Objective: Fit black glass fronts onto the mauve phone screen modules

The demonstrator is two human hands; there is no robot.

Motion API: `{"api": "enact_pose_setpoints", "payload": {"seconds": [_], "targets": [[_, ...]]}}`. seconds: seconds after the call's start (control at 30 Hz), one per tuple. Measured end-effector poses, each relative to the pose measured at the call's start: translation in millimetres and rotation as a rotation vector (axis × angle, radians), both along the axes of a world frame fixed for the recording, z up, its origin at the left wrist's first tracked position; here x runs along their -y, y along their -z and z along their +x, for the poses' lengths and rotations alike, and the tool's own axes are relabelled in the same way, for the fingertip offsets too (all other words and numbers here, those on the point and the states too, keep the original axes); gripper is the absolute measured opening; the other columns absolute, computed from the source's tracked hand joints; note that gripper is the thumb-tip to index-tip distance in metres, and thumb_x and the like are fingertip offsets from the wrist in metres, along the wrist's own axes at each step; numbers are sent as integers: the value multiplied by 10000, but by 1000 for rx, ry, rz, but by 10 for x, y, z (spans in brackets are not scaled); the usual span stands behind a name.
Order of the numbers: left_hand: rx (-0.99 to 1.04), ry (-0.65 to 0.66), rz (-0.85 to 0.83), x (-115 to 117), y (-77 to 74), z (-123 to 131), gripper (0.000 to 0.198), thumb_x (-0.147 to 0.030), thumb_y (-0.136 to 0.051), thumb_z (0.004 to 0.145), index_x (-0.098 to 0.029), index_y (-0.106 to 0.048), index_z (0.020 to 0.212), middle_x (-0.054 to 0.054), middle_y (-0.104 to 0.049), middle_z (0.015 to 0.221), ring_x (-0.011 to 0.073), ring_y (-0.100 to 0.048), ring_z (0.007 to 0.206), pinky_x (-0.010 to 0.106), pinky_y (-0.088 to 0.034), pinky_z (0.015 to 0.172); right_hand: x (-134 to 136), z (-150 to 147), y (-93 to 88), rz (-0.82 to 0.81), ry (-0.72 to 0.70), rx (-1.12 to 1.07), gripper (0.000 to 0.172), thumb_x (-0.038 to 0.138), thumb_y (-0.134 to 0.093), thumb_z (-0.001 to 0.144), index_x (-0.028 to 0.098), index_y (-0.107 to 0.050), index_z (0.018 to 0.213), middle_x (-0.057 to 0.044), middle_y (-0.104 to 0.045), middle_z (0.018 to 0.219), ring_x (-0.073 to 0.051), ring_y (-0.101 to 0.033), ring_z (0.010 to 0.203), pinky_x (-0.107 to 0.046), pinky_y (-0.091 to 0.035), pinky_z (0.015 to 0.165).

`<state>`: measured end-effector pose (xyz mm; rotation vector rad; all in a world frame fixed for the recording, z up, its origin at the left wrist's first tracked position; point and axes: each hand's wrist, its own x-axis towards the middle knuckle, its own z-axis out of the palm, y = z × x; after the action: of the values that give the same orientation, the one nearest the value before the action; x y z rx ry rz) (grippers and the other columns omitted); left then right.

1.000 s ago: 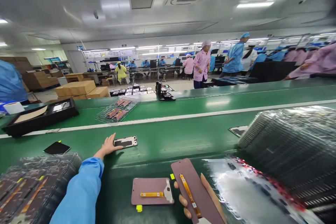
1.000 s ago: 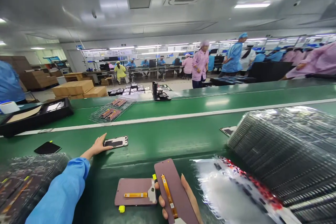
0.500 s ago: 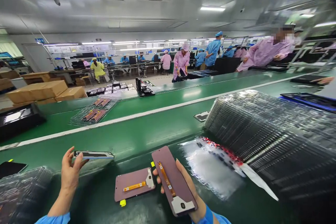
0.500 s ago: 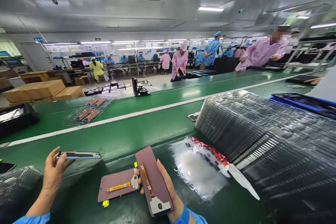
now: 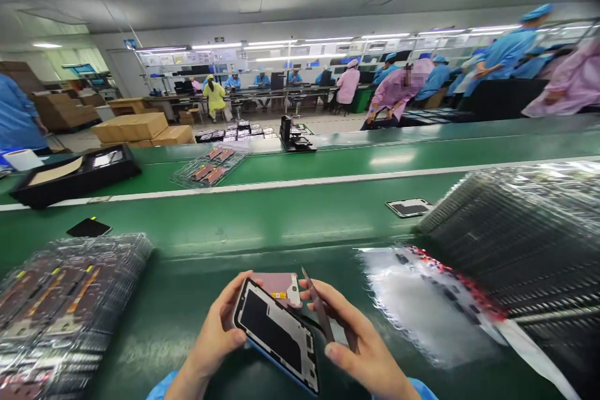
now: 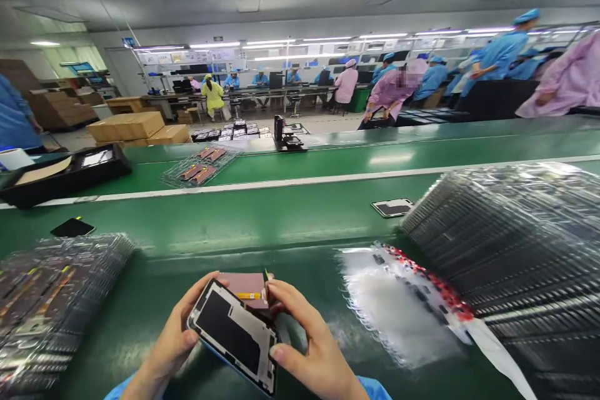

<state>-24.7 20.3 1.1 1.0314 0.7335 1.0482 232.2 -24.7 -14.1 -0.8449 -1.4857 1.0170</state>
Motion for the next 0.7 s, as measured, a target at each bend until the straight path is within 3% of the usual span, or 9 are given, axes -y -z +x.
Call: {"api": "enact_pose_setpoints", "payload": {"seconds": [0.2, 0.5, 0.7], "targets": [[-58, 100, 47, 36, -9, -20, 860, -538, -870, 549, -248, -603, 1314, 146, -640, 1319, 390, -574, 1225, 459, -468, 1020, 16, -23, -22, 104, -17, 317, 595, 460, -695, 840, 347, -521, 1399, -127, -533, 1438, -316, -520, 1307, -467, -455, 1048], [-71, 247, 44, 76, -47, 47, 860, -467, -866, 605, -272, -546, 1379, 132, -615, 1358, 337, -596, 1200, 442, -420, 1065, -2, -93, -42, 167, -26, 378, 625, 452, -713, 824, 303, -526, 1401, -146, -540, 1422, -309, -546, 1283, -436, -472, 1039], [-47, 196, 23, 131, -25, 161, 828, -416, -887, 598, -316, -558, 1352, 110, -577, 1404, 318, -586, 1211, 395, -461, 1023, 21, -159, 30, 199, 5, 457, 683, 481, -734, 805, 310, -497, 1422, -134, -523, 1445, -310, -544, 1286, -423, -490, 1029]]}}
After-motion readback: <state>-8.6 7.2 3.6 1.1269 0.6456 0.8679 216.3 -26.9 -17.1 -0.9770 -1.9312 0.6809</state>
